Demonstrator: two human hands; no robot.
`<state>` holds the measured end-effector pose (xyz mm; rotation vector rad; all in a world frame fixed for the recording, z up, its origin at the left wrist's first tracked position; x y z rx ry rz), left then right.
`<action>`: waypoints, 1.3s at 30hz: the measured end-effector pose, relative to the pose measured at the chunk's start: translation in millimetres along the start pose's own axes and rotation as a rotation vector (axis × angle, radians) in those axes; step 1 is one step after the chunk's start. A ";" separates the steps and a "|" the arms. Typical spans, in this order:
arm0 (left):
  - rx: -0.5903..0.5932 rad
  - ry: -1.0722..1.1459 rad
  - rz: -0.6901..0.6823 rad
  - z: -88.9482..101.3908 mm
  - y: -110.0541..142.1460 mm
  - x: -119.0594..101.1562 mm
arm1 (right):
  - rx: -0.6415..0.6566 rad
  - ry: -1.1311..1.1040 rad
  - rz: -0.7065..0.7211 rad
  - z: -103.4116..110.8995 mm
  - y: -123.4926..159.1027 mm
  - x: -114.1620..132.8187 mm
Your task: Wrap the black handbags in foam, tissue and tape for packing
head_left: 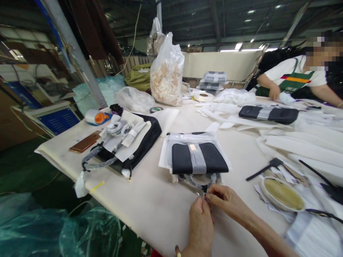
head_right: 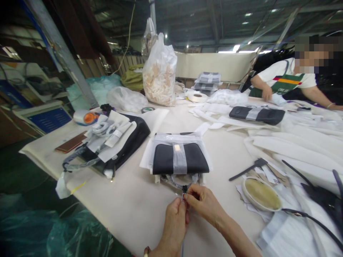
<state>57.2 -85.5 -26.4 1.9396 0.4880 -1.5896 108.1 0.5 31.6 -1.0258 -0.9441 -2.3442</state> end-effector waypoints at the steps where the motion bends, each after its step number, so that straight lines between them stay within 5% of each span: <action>1: -0.003 -0.005 -0.003 0.5 0.5 -0.8 | -0.015 0.002 -0.009 0.3 -0.7 -1.4; 15: -0.128 -0.227 -0.025 10.8 11.0 -28.0 | -0.069 -0.087 -0.242 -1.7 -9.9 -8.8; 25: -0.188 -0.158 -0.125 15.0 11.0 -32.6 | -0.056 -0.154 -0.254 -1.4 -6.9 -8.4; 33: -0.112 -0.022 0.015 11.1 -1.9 -11.2 | 0.049 -0.195 -0.264 1.0 4.8 -6.3; 39: -0.102 0.124 0.171 8.2 3.3 -13.3 | -0.105 -0.056 -0.213 13.2 7.2 -13.8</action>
Point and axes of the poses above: each hand's wrist, its own y-axis away from the middle knuckle, its own z-axis out of the back of the hand, x = y × z, the point moved 8 cm from there along -y, towards the middle knuckle, and after that the axes turned 13 degrees about -z, right-handed, at the moved point
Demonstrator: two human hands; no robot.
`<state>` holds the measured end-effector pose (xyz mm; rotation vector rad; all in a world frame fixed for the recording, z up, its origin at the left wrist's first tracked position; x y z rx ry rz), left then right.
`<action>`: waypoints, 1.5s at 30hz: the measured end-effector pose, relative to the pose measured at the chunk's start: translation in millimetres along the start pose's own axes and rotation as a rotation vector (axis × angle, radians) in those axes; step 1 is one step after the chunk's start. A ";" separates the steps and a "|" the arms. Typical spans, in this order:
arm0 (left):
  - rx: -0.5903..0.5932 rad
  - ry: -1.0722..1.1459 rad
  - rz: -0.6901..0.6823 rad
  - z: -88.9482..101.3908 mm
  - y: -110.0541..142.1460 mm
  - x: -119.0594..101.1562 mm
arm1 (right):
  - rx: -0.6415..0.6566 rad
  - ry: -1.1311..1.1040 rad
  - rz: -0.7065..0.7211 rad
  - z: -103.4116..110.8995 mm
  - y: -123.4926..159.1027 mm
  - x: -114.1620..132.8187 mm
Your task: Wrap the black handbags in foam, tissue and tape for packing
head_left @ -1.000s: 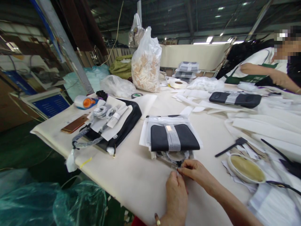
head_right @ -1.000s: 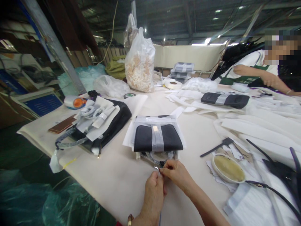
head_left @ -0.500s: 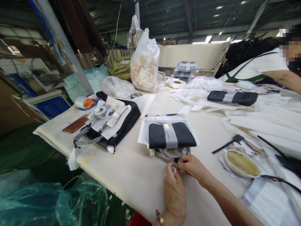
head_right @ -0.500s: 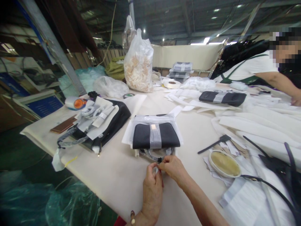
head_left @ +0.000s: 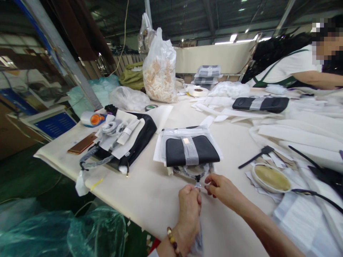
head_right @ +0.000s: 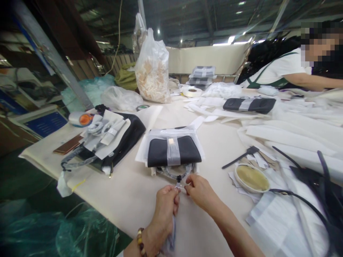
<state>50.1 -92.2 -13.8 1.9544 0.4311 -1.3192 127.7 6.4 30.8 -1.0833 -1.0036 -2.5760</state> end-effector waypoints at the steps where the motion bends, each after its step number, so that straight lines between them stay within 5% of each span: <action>1: 0.004 0.023 0.034 -0.6 1.6 -1.4 | -0.030 0.005 0.010 0.9 0.0 -1.4; 6: 0.038 0.144 0.221 -5.0 7.6 -5.7 | -0.072 -0.062 0.043 -4.5 0.5 -8.9; 14: 0.094 0.308 0.458 -23.6 17.2 -6.5 | 0.134 -0.425 -0.050 -39.0 -6.0 -11.5; 19: 0.060 0.338 0.413 -25.1 21.5 -14.0 | 0.237 -0.532 -0.120 -48.8 -3.5 -8.8; 24: 0.009 0.254 0.240 -16.5 21.8 -11.3 | 0.177 -0.487 -0.078 -46.7 -8.1 -11.0; 29: -0.032 0.115 -0.016 -4.3 13.5 -0.1 | -0.091 -0.312 0.051 -15.3 7.7 -15.2; 32: -0.042 0.047 -0.122 0.6 7.0 5.2 | -0.247 -0.028 0.402 2.7 33.4 18.0; 35: -0.043 -0.006 -0.182 1.7 1.2 7.1 | -0.141 0.440 0.680 -17.8 49.3 54.6; 39: -0.039 -0.075 -0.243 0.5 -1.6 2.2 | -0.062 0.942 0.692 -39.8 44.9 78.1; 45: -0.025 -0.158 -0.244 4.6 2.1 -7.7 | -0.019 1.068 0.660 -38.9 40.4 87.7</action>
Point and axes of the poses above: each hand's wrist, its own y-axis away from the middle knuckle, its own z-axis out of the back of the hand, x = y × z, the point moved 8 cm from there along -y, towards the middle knuckle, and after that the axes turned 13 degrees about -z, right-handed, at the moved point
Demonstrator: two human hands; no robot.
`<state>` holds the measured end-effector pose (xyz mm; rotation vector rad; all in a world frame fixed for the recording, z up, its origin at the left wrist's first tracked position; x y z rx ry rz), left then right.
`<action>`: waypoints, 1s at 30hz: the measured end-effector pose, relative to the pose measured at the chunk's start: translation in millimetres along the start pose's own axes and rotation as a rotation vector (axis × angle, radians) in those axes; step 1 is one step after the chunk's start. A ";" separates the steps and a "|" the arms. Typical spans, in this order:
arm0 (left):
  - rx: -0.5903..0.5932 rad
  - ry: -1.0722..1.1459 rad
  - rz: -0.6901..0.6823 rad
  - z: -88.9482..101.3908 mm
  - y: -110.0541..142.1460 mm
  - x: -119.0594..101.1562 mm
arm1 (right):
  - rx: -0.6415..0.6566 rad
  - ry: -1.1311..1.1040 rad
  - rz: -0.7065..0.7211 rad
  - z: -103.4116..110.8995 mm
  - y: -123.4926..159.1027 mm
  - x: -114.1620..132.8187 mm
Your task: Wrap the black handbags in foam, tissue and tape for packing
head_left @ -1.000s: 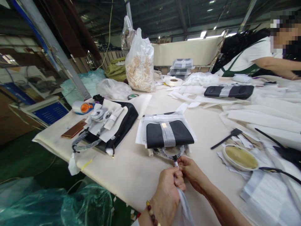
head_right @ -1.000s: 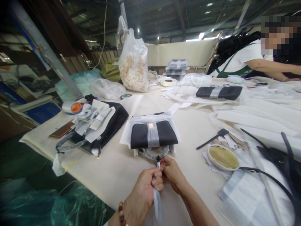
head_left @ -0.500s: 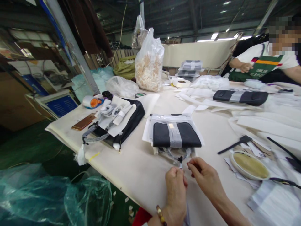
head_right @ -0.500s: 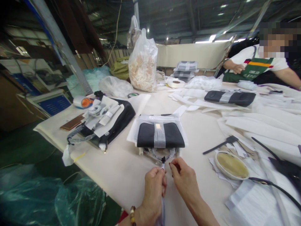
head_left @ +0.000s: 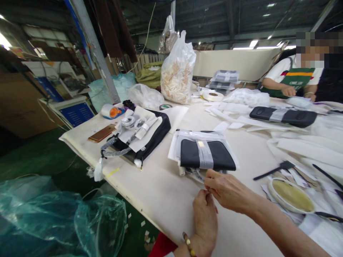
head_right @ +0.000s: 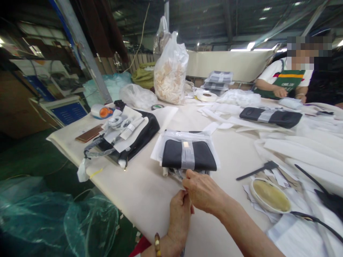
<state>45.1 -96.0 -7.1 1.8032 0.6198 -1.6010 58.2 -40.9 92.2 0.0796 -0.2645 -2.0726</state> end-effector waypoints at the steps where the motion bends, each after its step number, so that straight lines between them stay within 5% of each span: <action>1: 0.002 0.000 0.008 0.9 0.0 -0.4 | -0.010 -0.015 0.006 -0.7 1.2 -2.5; 12: 0.078 0.252 0.358 -4.3 4.4 4.9 | -0.589 -0.358 0.228 -13.7 48.0 -17.4; 16: 0.206 0.325 0.477 -4.6 5.8 -0.1 | -0.673 -0.429 0.230 -25.4 54.7 -22.7; 21: 0.333 0.365 0.556 -9.0 6.4 -8.9 | -0.606 -0.530 0.248 -52.0 59.4 -23.5; 26: 0.273 0.327 0.490 -10.7 8.5 -11.2 | -0.658 -0.868 -0.171 -70.4 62.6 -51.7; 30: 0.189 0.258 0.363 -8.4 9.5 -8.6 | -0.474 -1.265 -0.594 -89.6 58.4 -62.2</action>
Point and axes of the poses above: each hand's wrist, its own y-axis away from the middle knuckle, its own z-axis out of the back of the hand, x = y × z, the point moved 8 cm from there along -y, towards the middle knuckle, and after that the axes turned 13 degrees about -z, right-handed, at the moved point
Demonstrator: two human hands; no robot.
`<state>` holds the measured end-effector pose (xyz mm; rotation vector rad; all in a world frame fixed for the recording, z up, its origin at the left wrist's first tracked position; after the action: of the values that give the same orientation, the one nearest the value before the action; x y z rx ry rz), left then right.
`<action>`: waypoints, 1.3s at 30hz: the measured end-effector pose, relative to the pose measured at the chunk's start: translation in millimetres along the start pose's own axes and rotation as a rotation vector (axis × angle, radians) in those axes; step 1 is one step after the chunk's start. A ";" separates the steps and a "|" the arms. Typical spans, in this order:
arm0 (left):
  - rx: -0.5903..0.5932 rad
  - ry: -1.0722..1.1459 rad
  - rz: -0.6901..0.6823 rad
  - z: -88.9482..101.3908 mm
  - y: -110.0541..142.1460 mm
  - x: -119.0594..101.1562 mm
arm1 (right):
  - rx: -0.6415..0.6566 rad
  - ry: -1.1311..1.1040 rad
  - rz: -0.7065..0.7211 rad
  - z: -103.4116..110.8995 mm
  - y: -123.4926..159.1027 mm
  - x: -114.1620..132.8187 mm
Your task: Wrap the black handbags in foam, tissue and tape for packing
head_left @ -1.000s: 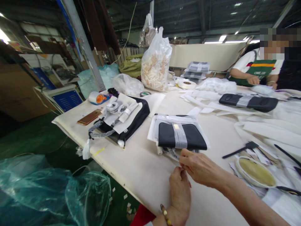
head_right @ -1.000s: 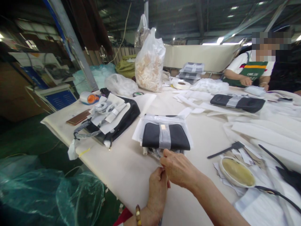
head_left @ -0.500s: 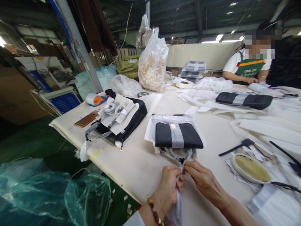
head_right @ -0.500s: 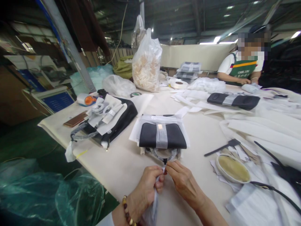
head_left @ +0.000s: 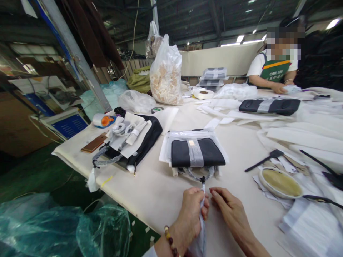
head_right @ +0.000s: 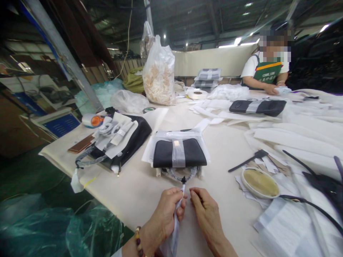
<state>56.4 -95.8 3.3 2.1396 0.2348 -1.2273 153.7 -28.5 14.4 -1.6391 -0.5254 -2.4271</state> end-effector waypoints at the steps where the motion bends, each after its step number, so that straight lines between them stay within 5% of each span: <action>1: -0.010 -0.013 -0.032 0.3 0.1 0.5 | 0.061 -0.094 -0.113 -7.2 0.1 -3.4; 5: -0.018 -0.033 -0.087 -1.0 1.4 6.8 | 0.316 -0.419 -0.377 -40.6 6.1 -0.6; 14: 0.032 0.128 -0.084 -18.4 6.0 15.8 | 0.424 -0.451 -0.611 -55.7 7.4 -0.2; 21: 0.112 0.149 -0.034 -18.5 19.0 17.1 | 0.328 -0.493 -0.596 -50.9 3.0 -4.5; 25: 0.162 -0.020 0.031 -9.8 21.6 37.0 | 0.425 -0.445 -0.583 -48.4 17.4 1.0; 32: 0.065 -0.024 -0.027 -1.5 20.5 51.2 | 0.343 -0.371 -0.512 -41.2 23.2 2.2; 36: 0.233 -0.056 0.026 -0.3 30.4 49.1 | 0.421 -0.333 -0.486 -44.1 30.9 -3.5; 39: 0.330 -0.154 -0.010 4.3 33.1 48.7 | 0.400 -0.311 -0.332 -41.9 35.7 -2.8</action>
<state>94.9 -131.8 -23.5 2.3032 -0.0271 -1.5147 130.3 -77.4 4.8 -1.8632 -1.3294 -2.0718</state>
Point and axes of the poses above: each hand's wrist, its own y-axis away from the middle knuckle, its own z-axis out of the back of the hand, x = y × z, the point moved 8 cm from there along -y, towards the middle knuckle, and after that the axes turned 13 degrees about -z, right-handed, at the moved point
